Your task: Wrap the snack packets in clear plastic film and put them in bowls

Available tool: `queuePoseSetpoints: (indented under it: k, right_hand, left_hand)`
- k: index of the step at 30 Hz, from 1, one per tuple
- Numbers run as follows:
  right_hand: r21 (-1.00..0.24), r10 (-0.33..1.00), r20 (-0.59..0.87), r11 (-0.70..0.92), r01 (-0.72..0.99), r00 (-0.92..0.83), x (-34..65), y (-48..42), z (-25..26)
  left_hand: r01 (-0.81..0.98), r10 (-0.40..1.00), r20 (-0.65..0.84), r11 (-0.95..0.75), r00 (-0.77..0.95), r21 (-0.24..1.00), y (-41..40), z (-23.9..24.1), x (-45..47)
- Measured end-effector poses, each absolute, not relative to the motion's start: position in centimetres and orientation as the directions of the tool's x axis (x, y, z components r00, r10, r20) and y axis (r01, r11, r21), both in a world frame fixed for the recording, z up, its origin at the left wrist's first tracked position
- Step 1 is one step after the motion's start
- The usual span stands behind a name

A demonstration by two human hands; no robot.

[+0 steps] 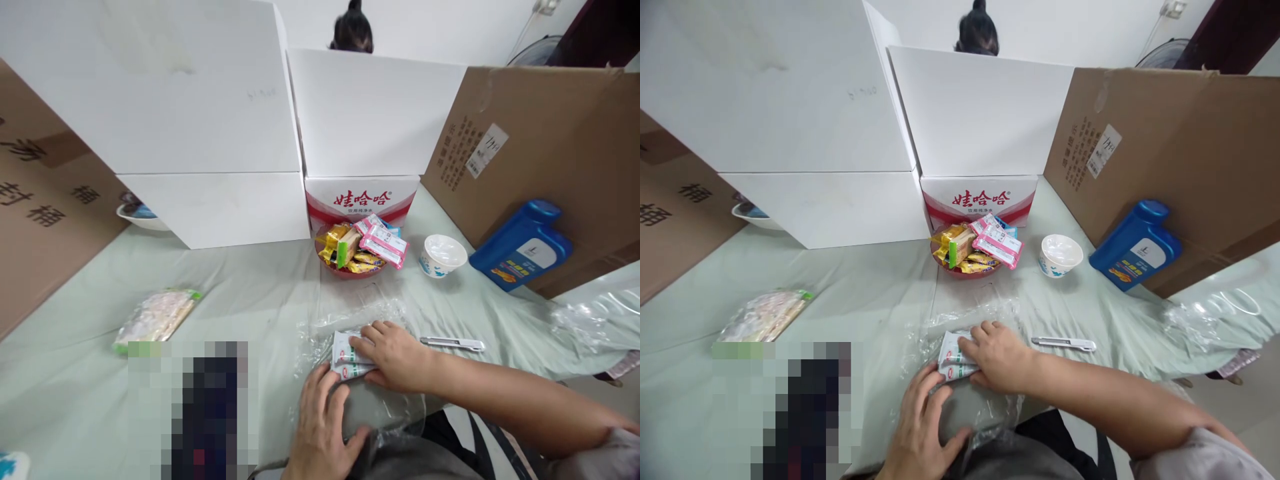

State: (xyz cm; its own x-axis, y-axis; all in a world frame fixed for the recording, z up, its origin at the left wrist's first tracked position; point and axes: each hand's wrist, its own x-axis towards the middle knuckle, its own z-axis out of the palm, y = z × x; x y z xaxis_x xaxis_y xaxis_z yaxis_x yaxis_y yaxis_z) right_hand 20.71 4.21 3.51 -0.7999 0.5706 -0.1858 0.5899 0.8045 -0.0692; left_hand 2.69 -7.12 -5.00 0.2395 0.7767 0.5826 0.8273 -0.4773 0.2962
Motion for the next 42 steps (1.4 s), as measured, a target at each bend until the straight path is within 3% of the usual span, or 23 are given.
queuePoseSetpoints:
  k: [3,7,11,15,17,19,21,23,25,29,34,38,42]
  right_hand:
    - [-0.105,0.592,-0.209,0.777,0.620,-0.778,21.3,5.1,4.5]
    - [-0.016,0.647,-0.213,0.747,0.665,-0.732,21.4,6.0,4.7]
    - [0.034,0.598,-0.232,0.793,0.608,-0.767,21.0,6.4,4.5]
    - [-0.072,0.530,-0.241,0.826,0.559,-0.813,21.6,7.4,7.4]
    - [-0.196,0.504,-0.128,0.832,0.520,-0.854,22.1,8.8,10.5]
    - [-0.252,0.515,0.092,0.840,0.480,-0.852,22.3,11.1,14.0]
    - [-0.158,0.514,0.329,0.857,0.491,-0.792,21.7,14.5,17.2]
    - [-0.059,0.533,0.378,0.830,0.555,-0.757,20.4,18.5,19.1]
    - [-0.051,0.628,0.346,0.754,0.654,-0.697,18.5,22.5,19.6]
    - [0.039,0.820,0.082,0.565,0.824,-0.566,14.8,28.1,17.3]
    - [0.123,0.888,-0.164,0.451,0.884,-0.430,12.9,30.5,13.9]
    - [0.124,0.891,-0.205,0.435,0.892,-0.406,13.0,31.2,13.6]
    - [0.084,0.887,-0.104,0.459,0.885,-0.450,14.4,30.6,15.1]
  left_hand:
    - [0.817,0.768,0.584,-0.499,0.262,0.289,-7.1,-4.8,2.6]
    - [0.806,0.759,0.594,-0.513,0.266,0.295,-6.8,-4.5,2.6]
    - [0.785,0.752,0.583,-0.547,0.308,0.291,-6.5,-4.9,2.6]
    - [0.776,0.722,0.638,-0.554,0.269,0.301,-6.3,-5.9,2.7]
    - [0.764,0.711,0.663,-0.557,0.235,0.327,-6.3,-6.4,2.9]
    - [0.750,0.705,0.680,-0.557,0.201,0.356,-6.2,-6.9,3.2]
    - [0.741,0.695,0.698,-0.558,0.171,0.374,-6.2,-7.3,3.3]
    - [0.733,0.684,0.714,-0.561,0.149,0.384,-6.1,-7.7,3.4]
    - [0.729,0.675,0.725,-0.565,0.138,0.387,-6.0,-8.1,3.5]
    - [0.743,0.658,0.743,-0.557,0.121,0.372,-5.7,-8.9,3.7]
    - [0.763,0.641,0.759,-0.545,0.111,0.348,-5.6,-9.7,4.0]
    - [0.762,0.646,0.755,-0.543,0.111,0.353,-5.6,-9.8,4.0]
    - [0.763,0.657,0.743,-0.544,0.129,0.349,-5.9,-9.7,3.9]
